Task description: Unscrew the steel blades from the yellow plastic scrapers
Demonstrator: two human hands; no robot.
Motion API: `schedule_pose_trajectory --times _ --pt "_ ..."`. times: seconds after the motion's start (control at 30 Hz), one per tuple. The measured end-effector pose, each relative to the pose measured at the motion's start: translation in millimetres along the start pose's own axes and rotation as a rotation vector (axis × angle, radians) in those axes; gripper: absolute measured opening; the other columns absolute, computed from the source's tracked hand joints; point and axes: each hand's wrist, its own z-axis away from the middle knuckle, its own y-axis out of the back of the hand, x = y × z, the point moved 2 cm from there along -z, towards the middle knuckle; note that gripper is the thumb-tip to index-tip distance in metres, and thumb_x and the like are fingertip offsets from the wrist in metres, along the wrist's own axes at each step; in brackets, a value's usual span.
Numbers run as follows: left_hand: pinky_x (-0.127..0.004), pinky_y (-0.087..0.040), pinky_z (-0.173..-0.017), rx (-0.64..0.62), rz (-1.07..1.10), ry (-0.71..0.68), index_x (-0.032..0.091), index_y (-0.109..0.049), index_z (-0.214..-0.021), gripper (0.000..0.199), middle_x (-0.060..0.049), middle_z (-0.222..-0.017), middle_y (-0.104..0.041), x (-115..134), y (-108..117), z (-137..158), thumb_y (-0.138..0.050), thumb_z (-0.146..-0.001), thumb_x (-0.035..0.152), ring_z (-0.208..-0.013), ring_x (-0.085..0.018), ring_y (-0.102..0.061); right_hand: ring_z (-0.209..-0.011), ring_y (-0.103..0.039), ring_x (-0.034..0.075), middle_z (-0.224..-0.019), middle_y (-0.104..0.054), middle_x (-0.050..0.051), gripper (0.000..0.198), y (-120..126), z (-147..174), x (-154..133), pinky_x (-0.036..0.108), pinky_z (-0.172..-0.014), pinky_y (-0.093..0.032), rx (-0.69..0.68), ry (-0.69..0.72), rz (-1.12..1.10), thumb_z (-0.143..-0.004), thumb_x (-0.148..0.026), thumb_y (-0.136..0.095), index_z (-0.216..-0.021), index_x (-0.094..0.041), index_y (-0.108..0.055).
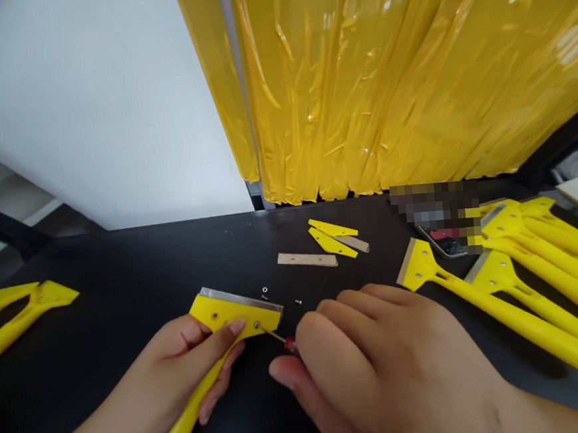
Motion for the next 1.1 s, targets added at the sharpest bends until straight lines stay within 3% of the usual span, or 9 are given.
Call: schedule_pose_trajectory --times 0.43,0.53,0.67,0.77,0.87,0.97,1.1 --pt "-0.025 -0.034 -0.05 -0.001 -0.002 -0.006 0.021 -0.055 -0.064 0.055 0.003 -0.041 -0.05 3.0 -0.2 2.0 -0.059 -0.096 0.065 -0.039 -0.011 -0.042 -0.058 -0.057 0.017 -0.07 -0.062 -0.003 0.031 4.3 -2.5 1.5 0.034 -0.055 -0.037 -0.04 -0.014 -0.024 -0.111 -0.037 -0.05 -0.082 -0.024 -0.052" --pt "-0.025 -0.034 -0.048 -0.009 -0.004 -0.001 0.021 -0.055 -0.063 0.055 0.004 -0.04 -0.049 2.4 0.0 0.7 -0.059 -0.095 0.066 -0.038 -0.011 -0.042 -0.067 -0.062 0.017 -0.08 -0.067 0.0 0.024 3.4 -2.0 2.9 0.033 -0.06 -0.043 -0.07 -0.068 -0.101 -0.11 -0.027 -0.043 -0.091 -0.022 -0.057" --pt "-0.024 -0.034 -0.048 0.007 0.006 0.006 0.021 -0.056 -0.065 0.054 0.004 -0.041 -0.05 3.2 0.0 0.5 -0.061 -0.094 0.066 -0.038 -0.01 -0.042 -0.059 -0.056 0.017 -0.07 -0.06 -0.003 0.027 1.7 -1.0 5.4 0.035 -0.056 -0.037 -0.05 -0.072 -0.102 -0.108 -0.027 -0.053 -0.081 -0.023 -0.055" --pt "-0.024 -0.034 -0.048 0.009 -0.009 0.012 0.021 -0.055 -0.064 0.055 0.004 -0.041 -0.05 3.7 -0.1 0.9 -0.06 -0.095 0.066 -0.038 -0.011 -0.043 -0.066 -0.062 0.018 -0.082 -0.068 -0.001 0.01 0.1 -0.9 7.6 0.036 -0.059 -0.039 0.006 -0.082 -0.057 -0.106 -0.02 -0.054 -0.098 -0.022 -0.06" --pt "-0.025 -0.033 -0.047 -0.007 -0.019 0.025 0.021 -0.055 -0.062 0.056 0.003 -0.04 -0.049 2.8 -0.3 0.4 -0.059 -0.095 0.067 -0.037 -0.011 -0.042 -0.07 -0.065 0.019 -0.094 -0.073 0.002 0.01 -0.8 -0.5 6.6 0.037 -0.059 -0.041 0.026 -0.018 -0.025 -0.106 -0.017 -0.053 -0.112 -0.021 -0.059" --pt "-0.025 -0.031 -0.047 -0.001 -0.014 0.026 0.021 -0.054 -0.061 0.056 0.003 -0.039 -0.048 1.6 -0.1 -0.2 -0.058 -0.095 0.067 -0.036 -0.01 -0.041 -0.069 -0.064 0.02 -0.089 -0.069 0.002 0.012 -1.4 1.8 4.8 0.037 -0.059 -0.042 -0.019 0.05 -0.033 -0.106 -0.014 -0.048 -0.109 -0.02 -0.058" --pt "-0.024 -0.032 -0.047 0.027 0.015 0.024 0.021 -0.055 -0.063 0.054 0.004 -0.039 -0.049 1.1 0.4 0.7 -0.061 -0.093 0.065 -0.037 -0.011 -0.041 -0.063 -0.06 0.019 -0.079 -0.064 -0.001 0.01 -2.3 4.4 5.4 0.036 -0.056 -0.039 -0.075 0.012 -0.013 -0.106 -0.013 -0.05 -0.102 -0.021 -0.056"
